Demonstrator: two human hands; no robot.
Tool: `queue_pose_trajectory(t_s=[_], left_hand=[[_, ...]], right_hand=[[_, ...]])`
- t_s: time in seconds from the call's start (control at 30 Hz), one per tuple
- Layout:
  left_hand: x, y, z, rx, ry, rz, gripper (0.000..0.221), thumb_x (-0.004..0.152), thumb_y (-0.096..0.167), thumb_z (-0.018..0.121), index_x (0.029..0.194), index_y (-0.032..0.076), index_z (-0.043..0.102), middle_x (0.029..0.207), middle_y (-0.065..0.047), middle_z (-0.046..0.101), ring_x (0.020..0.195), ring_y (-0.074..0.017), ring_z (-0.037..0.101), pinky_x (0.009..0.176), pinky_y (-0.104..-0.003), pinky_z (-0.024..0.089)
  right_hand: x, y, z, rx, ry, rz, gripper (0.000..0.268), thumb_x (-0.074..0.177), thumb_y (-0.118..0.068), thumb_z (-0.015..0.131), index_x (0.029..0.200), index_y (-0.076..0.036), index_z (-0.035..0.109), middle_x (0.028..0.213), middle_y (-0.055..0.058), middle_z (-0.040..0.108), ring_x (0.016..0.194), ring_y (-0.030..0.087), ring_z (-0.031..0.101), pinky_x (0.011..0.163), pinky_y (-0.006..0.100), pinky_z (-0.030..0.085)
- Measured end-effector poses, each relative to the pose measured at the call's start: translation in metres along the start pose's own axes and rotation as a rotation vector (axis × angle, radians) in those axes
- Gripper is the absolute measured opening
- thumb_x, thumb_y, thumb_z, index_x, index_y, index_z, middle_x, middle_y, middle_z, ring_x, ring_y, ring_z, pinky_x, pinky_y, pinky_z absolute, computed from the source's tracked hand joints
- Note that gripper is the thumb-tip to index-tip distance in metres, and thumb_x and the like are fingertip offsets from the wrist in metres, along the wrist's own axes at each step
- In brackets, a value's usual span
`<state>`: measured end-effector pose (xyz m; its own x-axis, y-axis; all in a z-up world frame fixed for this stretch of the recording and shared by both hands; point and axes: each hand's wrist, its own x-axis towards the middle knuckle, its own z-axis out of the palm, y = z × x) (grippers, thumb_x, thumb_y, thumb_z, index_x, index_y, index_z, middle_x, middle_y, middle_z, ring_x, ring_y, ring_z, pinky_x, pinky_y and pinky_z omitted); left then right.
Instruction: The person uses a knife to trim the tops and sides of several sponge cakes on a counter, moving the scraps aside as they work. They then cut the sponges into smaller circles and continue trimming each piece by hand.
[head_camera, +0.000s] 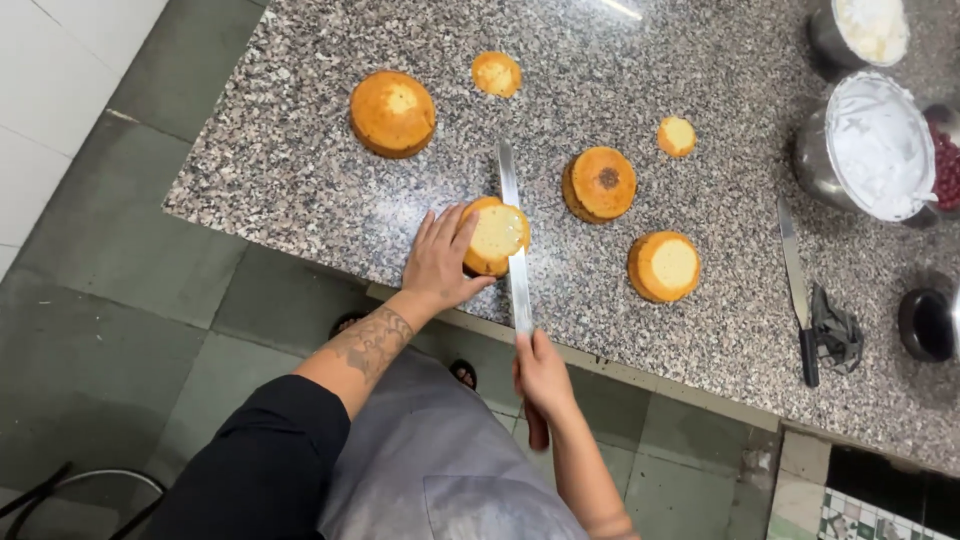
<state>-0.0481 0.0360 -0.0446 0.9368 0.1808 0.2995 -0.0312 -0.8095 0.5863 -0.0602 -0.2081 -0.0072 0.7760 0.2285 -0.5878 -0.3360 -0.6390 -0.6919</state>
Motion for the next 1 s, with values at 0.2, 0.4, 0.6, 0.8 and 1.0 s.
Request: queue_pose_trajectory(t_s=[0.2,0.4,0.6,0.8,1.0], left_hand=[[0.000,0.002,-0.002,0.045,-0.040,-0.017,0.114,0.071,0.055,0.087,0.155,0.004,0.029,0.158,-0.024,0.035,0.149,-0.0370,0.032,0.126,-0.051,0.017],[0.002,0.003,0.000,0.038,-0.095,-0.071,0.128,0.071,0.056,0.086,0.156,-0.008,0.013,0.160,-0.025,0.029,0.150,-0.0351,0.028,0.126,-0.048,0.014],[0.001,0.001,0.005,0.043,-0.099,-0.092,0.130,0.071,0.055,0.086,0.156,-0.007,0.009,0.162,-0.024,0.028,0.152,-0.0340,0.027,0.127,-0.047,0.012],[0.003,0.001,0.005,0.062,-0.135,-0.110,0.132,0.069,0.053,0.086,0.155,-0.007,0.006,0.162,-0.025,0.028,0.152,-0.0337,0.027,0.127,-0.046,0.011],[0.002,0.001,0.006,0.024,-0.138,-0.137,0.137,0.071,0.061,0.085,0.157,-0.007,0.003,0.162,-0.025,0.027,0.152,-0.0345,0.026,0.127,-0.046,0.011]], right_hand=[[0.013,-0.025,0.003,-0.026,0.012,-0.027,0.031,0.105,-0.035,0.049,0.095,-0.007,0.052,0.063,0.006,0.060,0.045,0.016,0.054,0.044,0.034,0.046],[-0.044,0.004,-0.001,-0.005,-0.022,0.092,0.035,0.105,-0.036,0.049,0.093,-0.004,0.052,0.061,0.007,0.061,0.045,0.017,0.054,0.044,0.035,0.043],[0.014,-0.033,0.006,-0.118,0.021,-0.044,0.033,0.104,-0.035,0.050,0.090,-0.005,0.053,0.062,0.006,0.063,0.045,0.017,0.059,0.045,0.034,0.048],[-0.006,0.002,0.002,-0.047,-0.030,-0.003,0.032,0.104,-0.034,0.052,0.088,-0.006,0.051,0.061,0.006,0.059,0.045,0.016,0.056,0.043,0.033,0.046],[-0.035,0.066,-0.033,0.532,-0.200,0.086,0.024,0.103,-0.029,0.052,0.088,-0.011,0.053,0.059,0.004,0.055,0.041,0.013,0.044,0.041,0.027,0.035]])
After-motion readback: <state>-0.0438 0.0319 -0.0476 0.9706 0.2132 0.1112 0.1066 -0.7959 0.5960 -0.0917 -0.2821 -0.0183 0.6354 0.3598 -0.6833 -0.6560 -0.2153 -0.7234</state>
